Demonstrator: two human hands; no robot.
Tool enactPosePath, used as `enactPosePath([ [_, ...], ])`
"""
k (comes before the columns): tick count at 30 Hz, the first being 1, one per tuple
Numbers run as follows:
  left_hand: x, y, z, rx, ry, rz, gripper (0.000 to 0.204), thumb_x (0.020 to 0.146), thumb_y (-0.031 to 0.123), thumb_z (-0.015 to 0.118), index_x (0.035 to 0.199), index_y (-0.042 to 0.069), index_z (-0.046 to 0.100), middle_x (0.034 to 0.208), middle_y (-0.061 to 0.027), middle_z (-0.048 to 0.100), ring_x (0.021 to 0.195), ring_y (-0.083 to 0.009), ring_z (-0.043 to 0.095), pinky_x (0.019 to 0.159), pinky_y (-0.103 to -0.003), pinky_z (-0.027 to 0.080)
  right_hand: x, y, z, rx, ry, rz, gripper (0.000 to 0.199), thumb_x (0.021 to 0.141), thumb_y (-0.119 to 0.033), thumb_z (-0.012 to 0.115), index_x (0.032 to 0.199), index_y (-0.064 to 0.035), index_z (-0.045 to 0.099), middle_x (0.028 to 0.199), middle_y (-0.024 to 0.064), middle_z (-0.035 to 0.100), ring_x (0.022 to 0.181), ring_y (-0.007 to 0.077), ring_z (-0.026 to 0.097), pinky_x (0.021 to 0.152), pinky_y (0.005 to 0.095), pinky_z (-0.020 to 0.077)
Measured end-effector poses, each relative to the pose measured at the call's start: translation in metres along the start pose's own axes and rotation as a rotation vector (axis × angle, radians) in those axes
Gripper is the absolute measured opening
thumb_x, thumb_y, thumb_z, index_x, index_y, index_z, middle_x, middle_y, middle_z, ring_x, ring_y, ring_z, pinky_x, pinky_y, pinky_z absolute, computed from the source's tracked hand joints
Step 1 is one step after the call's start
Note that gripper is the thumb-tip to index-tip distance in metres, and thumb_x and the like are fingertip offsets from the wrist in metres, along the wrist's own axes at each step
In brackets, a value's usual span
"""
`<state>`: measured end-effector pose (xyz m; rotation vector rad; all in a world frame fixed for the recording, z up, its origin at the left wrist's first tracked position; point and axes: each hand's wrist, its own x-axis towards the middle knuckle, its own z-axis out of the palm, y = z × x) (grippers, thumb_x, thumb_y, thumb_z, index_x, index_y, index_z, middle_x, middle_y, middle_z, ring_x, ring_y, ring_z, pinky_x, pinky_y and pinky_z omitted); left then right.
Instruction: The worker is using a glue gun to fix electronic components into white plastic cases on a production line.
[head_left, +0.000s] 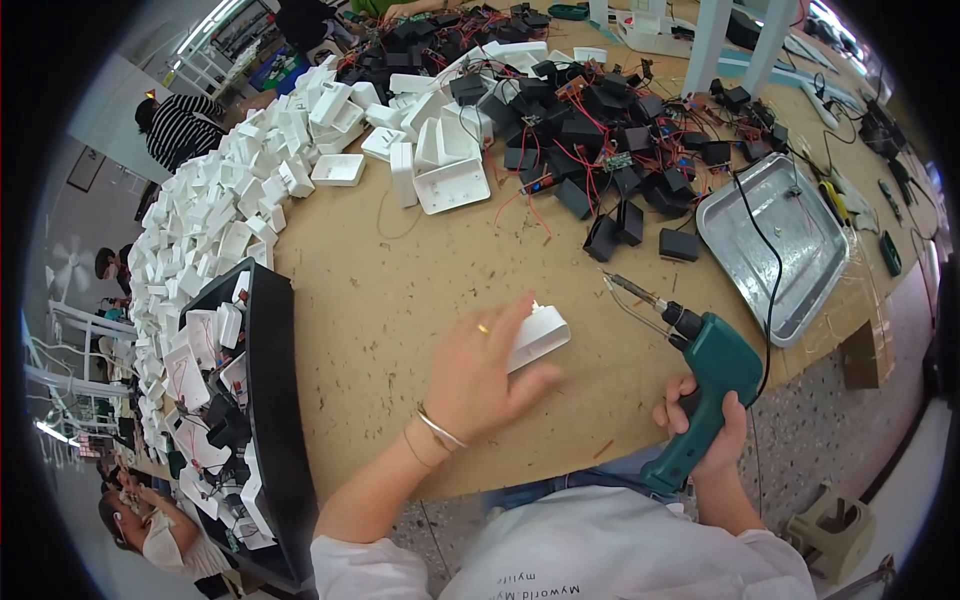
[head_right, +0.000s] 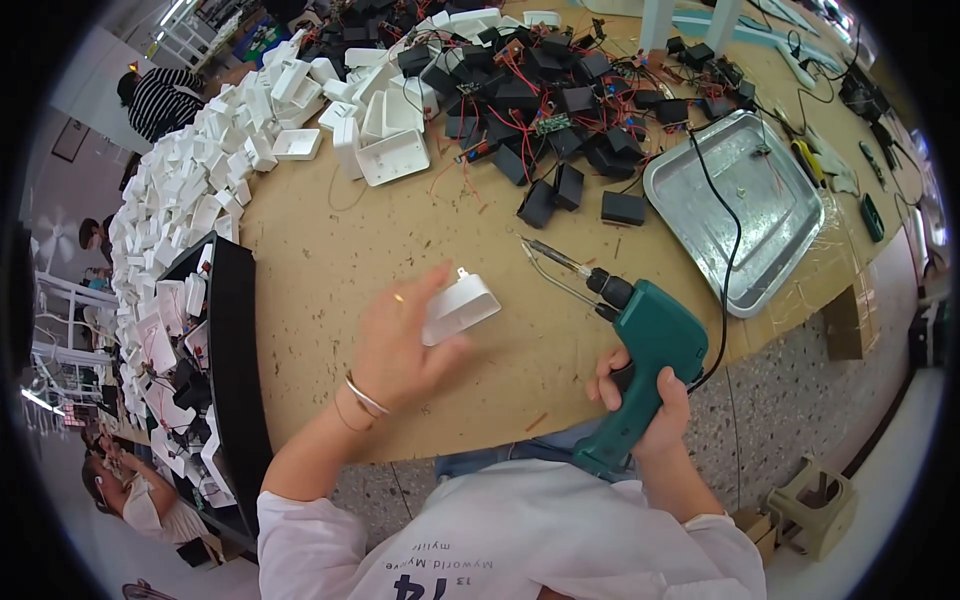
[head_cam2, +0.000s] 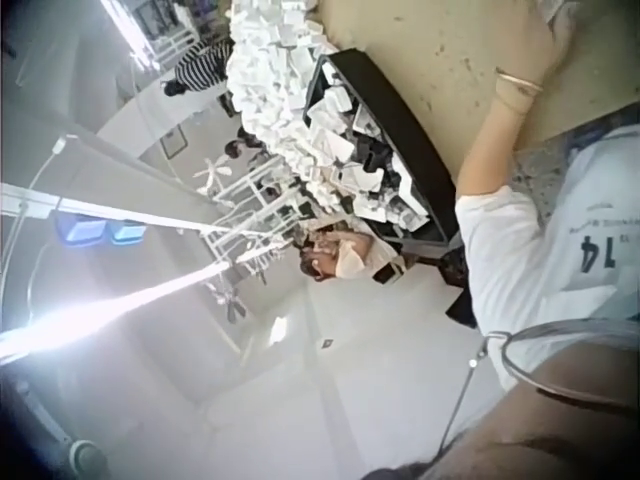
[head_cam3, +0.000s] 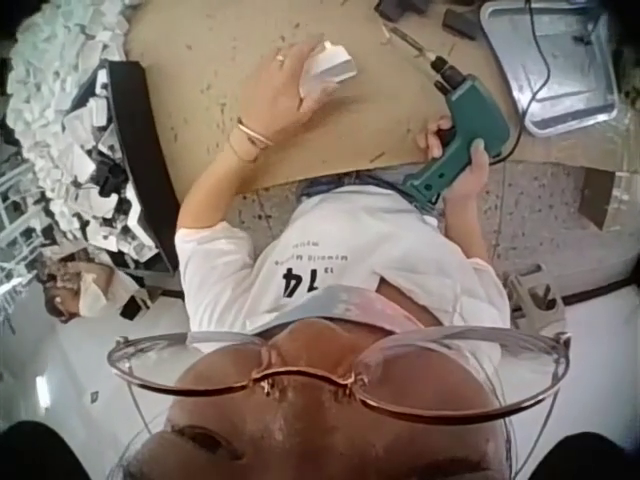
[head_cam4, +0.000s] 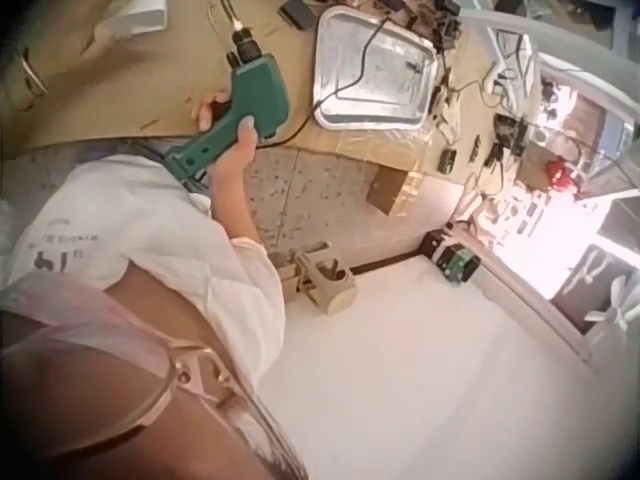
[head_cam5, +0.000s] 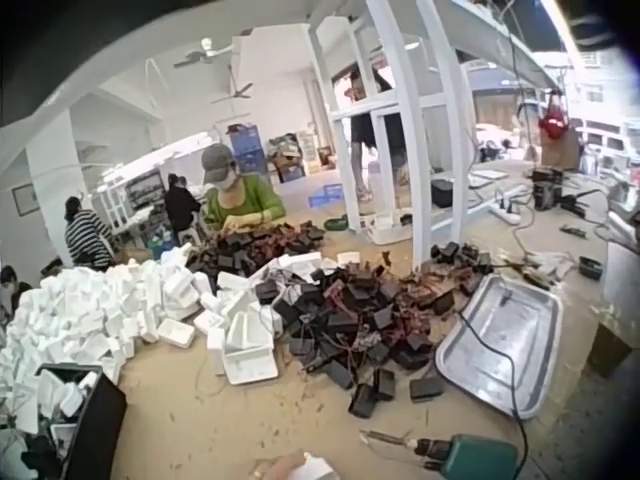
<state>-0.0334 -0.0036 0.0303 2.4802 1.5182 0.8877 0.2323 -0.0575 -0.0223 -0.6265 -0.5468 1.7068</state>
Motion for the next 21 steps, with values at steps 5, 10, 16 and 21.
enactPosePath([
  [5,0.069,-0.081,0.003,0.317,0.26,0.156,0.039,0.075,0.0,0.055,0.11,0.015,0.06,0.11,-0.0084,0.053,0.095,-0.0292,0.052,0.079,-0.037,0.044,0.001,-0.001,0.002,0.009,0.0,0.0,0.054,0.082,-0.053,0.05,0.098,-0.0009,0.052,0.09,0.0109,0.052,0.059,0.0125,0.049,0.067,0.0328,0.0402],
  [10,0.107,-0.119,0.016,0.472,0.104,0.525,0.044,0.071,0.005,0.056,0.111,0.022,0.061,0.11,-0.0035,0.052,0.095,-0.0238,0.05,0.08,-0.034,0.043,-0.005,-0.003,0.004,-0.011,-0.009,-0.029,0.055,0.082,-0.053,0.05,0.097,-0.0004,0.052,0.09,0.0114,0.053,0.06,0.0137,0.049,0.068,0.0338,0.0405],
  [16,0.116,-0.125,0.035,0.397,-0.153,0.599,0.044,0.069,0.007,0.056,0.109,0.025,0.062,0.104,-0.003,0.05,0.091,-0.0218,0.051,0.079,-0.033,0.044,-0.002,0.0,0.0,0.017,0.055,0.054,0.057,0.082,-0.054,0.049,0.097,0.0003,0.054,0.09,0.0129,0.053,0.06,0.0157,0.048,0.07,0.0372,0.0416],
  [21,0.119,-0.117,0.036,0.235,-0.032,0.5,0.022,0.072,0.014,0.058,0.093,0.017,0.065,0.098,-0.0046,0.053,0.088,-0.0215,0.052,0.078,-0.031,0.044,-0.003,-0.002,0.004,0.028,0.03,0.038,0.055,0.085,-0.052,0.046,0.098,0.0003,0.054,0.09,0.0138,0.054,0.062,0.0156,0.049,0.069,0.0367,0.0418],
])
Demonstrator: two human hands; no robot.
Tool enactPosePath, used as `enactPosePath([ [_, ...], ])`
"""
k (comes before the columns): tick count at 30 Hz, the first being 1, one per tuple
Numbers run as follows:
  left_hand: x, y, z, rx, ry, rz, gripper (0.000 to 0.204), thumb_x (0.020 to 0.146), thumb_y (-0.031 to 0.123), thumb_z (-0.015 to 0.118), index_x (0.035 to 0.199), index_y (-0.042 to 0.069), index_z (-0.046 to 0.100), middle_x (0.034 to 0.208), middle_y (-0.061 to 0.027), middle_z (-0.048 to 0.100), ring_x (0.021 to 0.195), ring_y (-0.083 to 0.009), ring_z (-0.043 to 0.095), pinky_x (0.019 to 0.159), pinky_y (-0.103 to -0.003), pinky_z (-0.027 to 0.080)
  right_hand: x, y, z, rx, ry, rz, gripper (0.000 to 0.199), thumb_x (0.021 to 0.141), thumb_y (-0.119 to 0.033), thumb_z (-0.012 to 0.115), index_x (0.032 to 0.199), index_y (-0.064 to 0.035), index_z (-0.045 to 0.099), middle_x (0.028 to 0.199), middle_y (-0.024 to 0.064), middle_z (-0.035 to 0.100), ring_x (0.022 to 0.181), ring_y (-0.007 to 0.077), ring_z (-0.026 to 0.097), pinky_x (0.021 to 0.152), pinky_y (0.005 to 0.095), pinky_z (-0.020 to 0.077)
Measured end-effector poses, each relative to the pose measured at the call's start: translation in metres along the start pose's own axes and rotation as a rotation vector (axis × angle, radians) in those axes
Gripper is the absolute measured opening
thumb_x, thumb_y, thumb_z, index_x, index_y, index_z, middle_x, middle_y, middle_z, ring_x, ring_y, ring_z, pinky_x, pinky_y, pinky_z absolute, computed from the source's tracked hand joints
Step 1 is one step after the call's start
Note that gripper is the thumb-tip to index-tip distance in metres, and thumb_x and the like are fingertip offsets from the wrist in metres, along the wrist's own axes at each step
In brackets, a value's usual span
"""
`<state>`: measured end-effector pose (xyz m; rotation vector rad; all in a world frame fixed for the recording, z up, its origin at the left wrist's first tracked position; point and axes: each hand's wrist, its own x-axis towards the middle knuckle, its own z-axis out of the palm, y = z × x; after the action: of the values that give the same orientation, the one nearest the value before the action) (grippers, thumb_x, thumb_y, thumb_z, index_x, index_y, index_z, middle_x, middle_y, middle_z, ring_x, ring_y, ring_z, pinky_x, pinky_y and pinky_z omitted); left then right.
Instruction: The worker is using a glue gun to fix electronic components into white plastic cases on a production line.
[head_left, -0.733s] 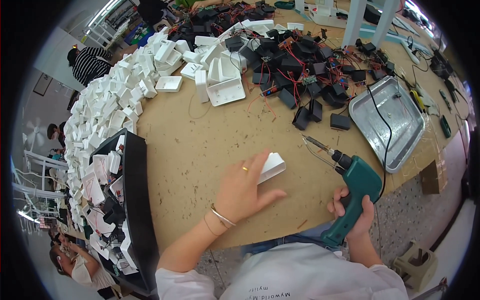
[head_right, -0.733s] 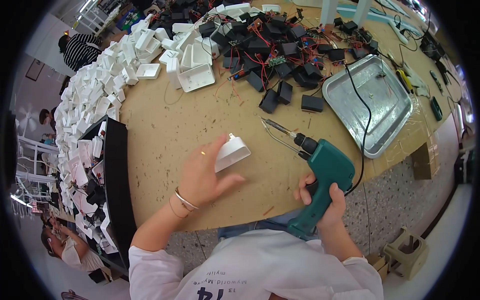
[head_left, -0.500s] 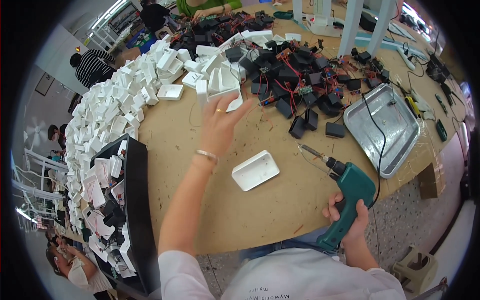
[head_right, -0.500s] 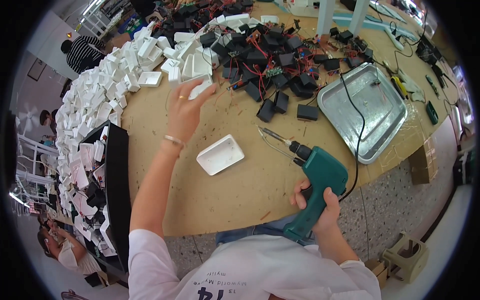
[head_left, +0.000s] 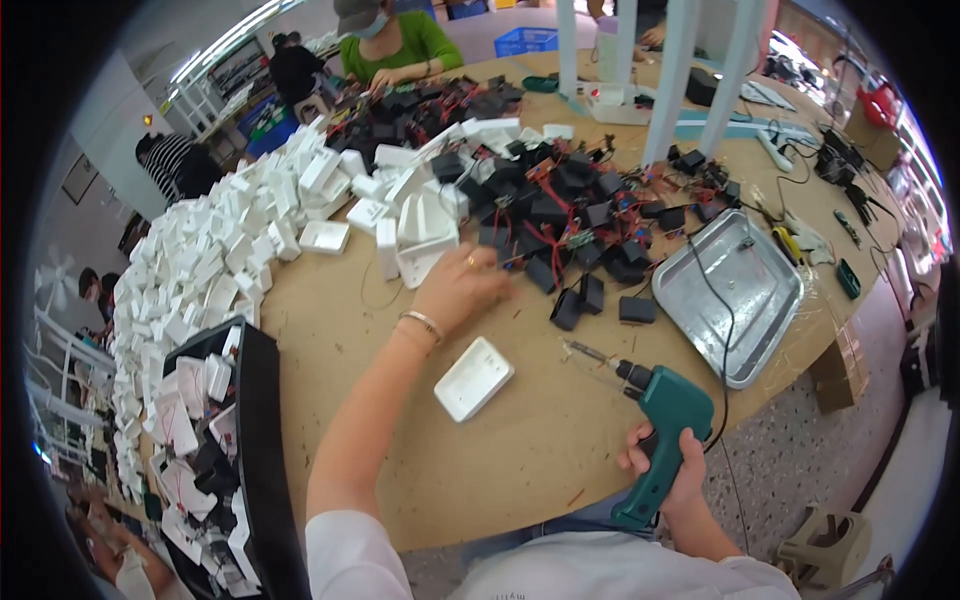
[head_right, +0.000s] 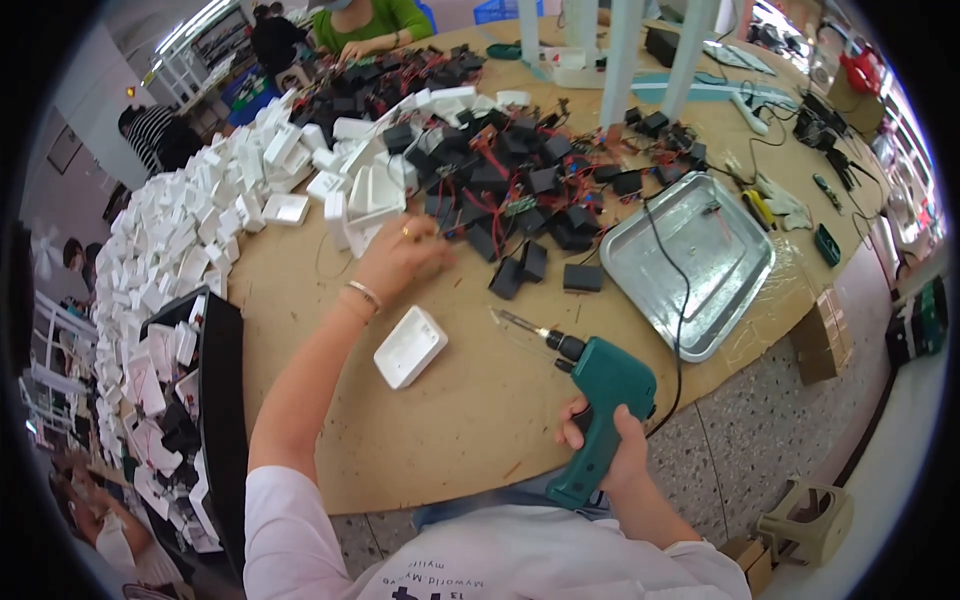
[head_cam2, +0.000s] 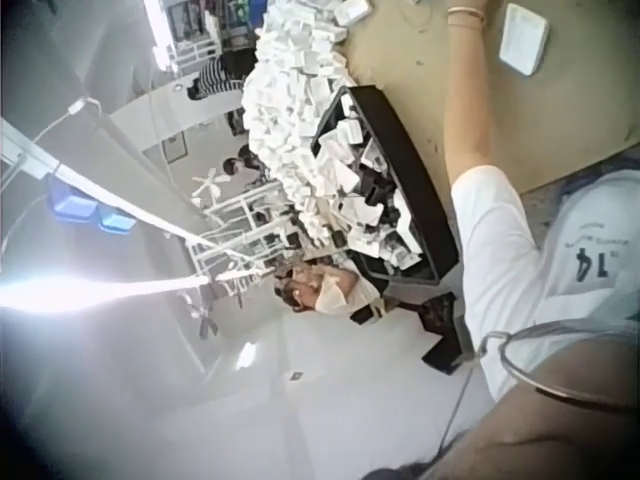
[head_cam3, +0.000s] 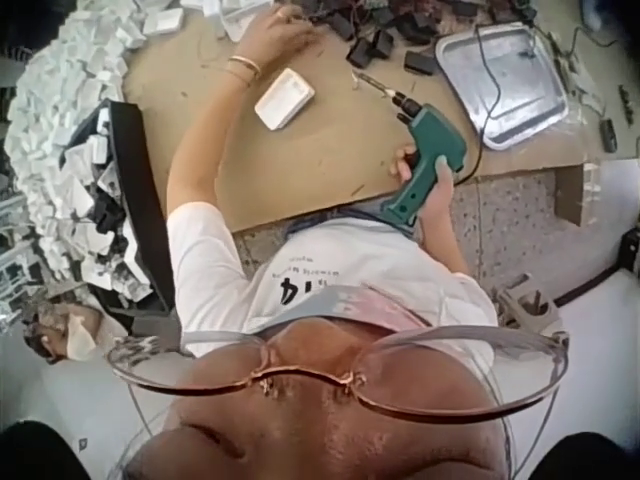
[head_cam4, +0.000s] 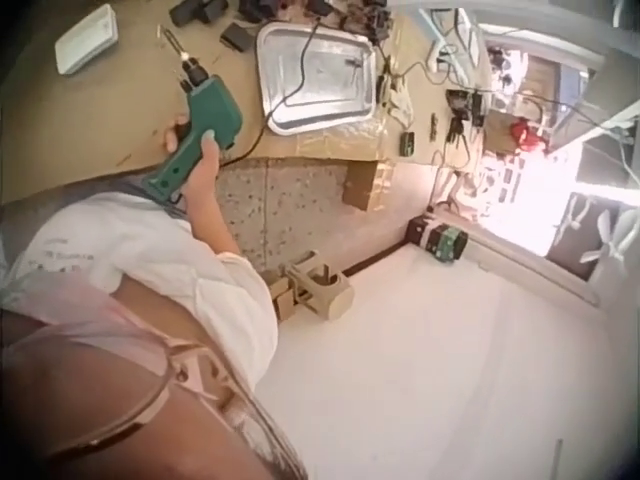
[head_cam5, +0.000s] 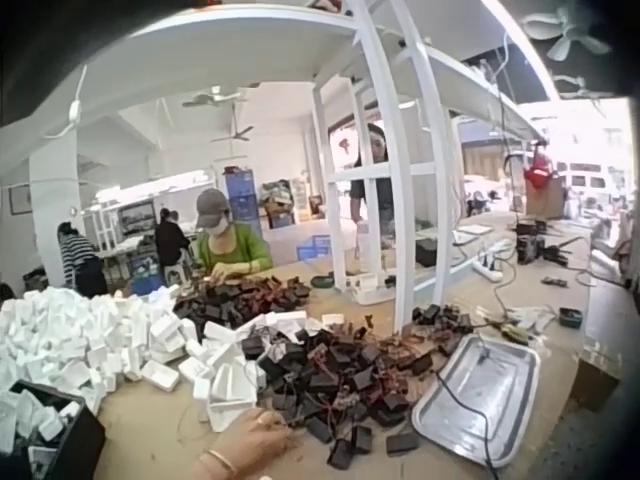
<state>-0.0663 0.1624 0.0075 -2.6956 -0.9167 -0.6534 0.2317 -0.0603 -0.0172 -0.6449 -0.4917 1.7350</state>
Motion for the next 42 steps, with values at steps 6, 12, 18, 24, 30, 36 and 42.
enactPosePath([
  [6,-0.008,0.01,-0.074,-1.032,0.784,-0.726,0.022,0.095,0.021,0.046,0.098,0.005,0.06,0.093,-0.0035,0.061,0.08,-0.0148,0.055,0.078,-0.027,0.043,0.006,0.006,-0.003,0.007,-0.018,-0.006,0.054,0.085,-0.052,0.046,0.098,0.0,0.053,0.092,0.013,0.053,0.061,0.0144,0.049,0.068,0.0353,0.0415],
  [12,-0.058,0.063,-0.13,-1.12,0.585,-0.982,0.023,0.094,0.02,0.048,0.102,0.001,0.059,0.079,-0.0002,0.056,0.069,-0.0071,0.052,0.067,-0.022,0.043,0.007,0.001,-0.004,-0.003,-0.021,-0.016,0.054,0.086,-0.052,0.044,0.099,-0.0001,0.052,0.093,0.0126,0.052,0.06,0.0136,0.048,0.068,0.0336,0.0414],
  [18,-0.083,0.125,-0.075,-0.974,0.284,-1.326,0.015,0.089,0.014,0.057,0.096,0.001,0.062,0.086,-0.0006,0.057,0.063,-0.0049,0.048,0.059,-0.018,0.041,0.004,0.002,-0.002,-0.007,-0.03,-0.019,0.053,0.088,-0.051,0.043,0.099,0.0003,0.051,0.092,0.0123,0.052,0.06,0.013,0.048,0.067,0.0329,0.0413],
  [24,-0.078,0.155,-0.037,-0.662,0.288,-1.068,0.015,0.085,0.012,0.06,0.08,-0.001,0.053,0.112,-0.0185,0.054,0.073,-0.0225,0.056,0.062,-0.028,0.047,0.0,0.001,-0.004,-0.017,-0.024,-0.019,0.052,0.088,-0.049,0.044,0.101,0.0007,0.051,0.093,0.0131,0.052,0.061,0.0134,0.049,0.069,0.0331,0.0407],
  [30,-0.075,0.183,-0.035,-0.54,0.281,-0.9,0.011,0.078,0.005,0.064,0.076,0.0,0.054,0.121,-0.0171,0.049,0.094,-0.0296,0.053,0.075,-0.035,0.047,-0.004,0.004,-0.003,-0.109,-0.072,-0.056,0.056,0.085,-0.053,0.046,0.102,0.0009,0.05,0.094,0.0135,0.052,0.061,0.0132,0.049,0.068,0.0326,0.0394],
  [36,-0.064,0.174,-0.037,-0.252,0.096,-0.548,0.012,0.076,0.006,0.064,0.078,0.0,0.054,0.124,-0.0156,0.048,0.105,-0.0345,0.05,0.087,-0.039,0.042,-0.006,0.005,0.0,-0.247,-0.112,-0.139,0.057,0.085,-0.053,0.046,0.101,0.0008,0.05,0.094,0.0139,0.051,0.06,0.0132,0.048,0.066,0.0332,0.039],
  [42,-0.058,0.167,-0.044,-0.255,0.053,-0.455,0.016,0.074,0.005,0.064,0.079,0.0,0.05,0.123,-0.0148,0.049,0.108,-0.0352,0.049,0.088,-0.043,0.041,-0.007,0.0,-0.001,-0.203,-0.085,-0.102,0.056,0.084,-0.053,0.046,0.099,0.0008,0.05,0.093,0.0141,0.051,0.059,0.0131,0.047,0.066,0.0327,0.0388],
])
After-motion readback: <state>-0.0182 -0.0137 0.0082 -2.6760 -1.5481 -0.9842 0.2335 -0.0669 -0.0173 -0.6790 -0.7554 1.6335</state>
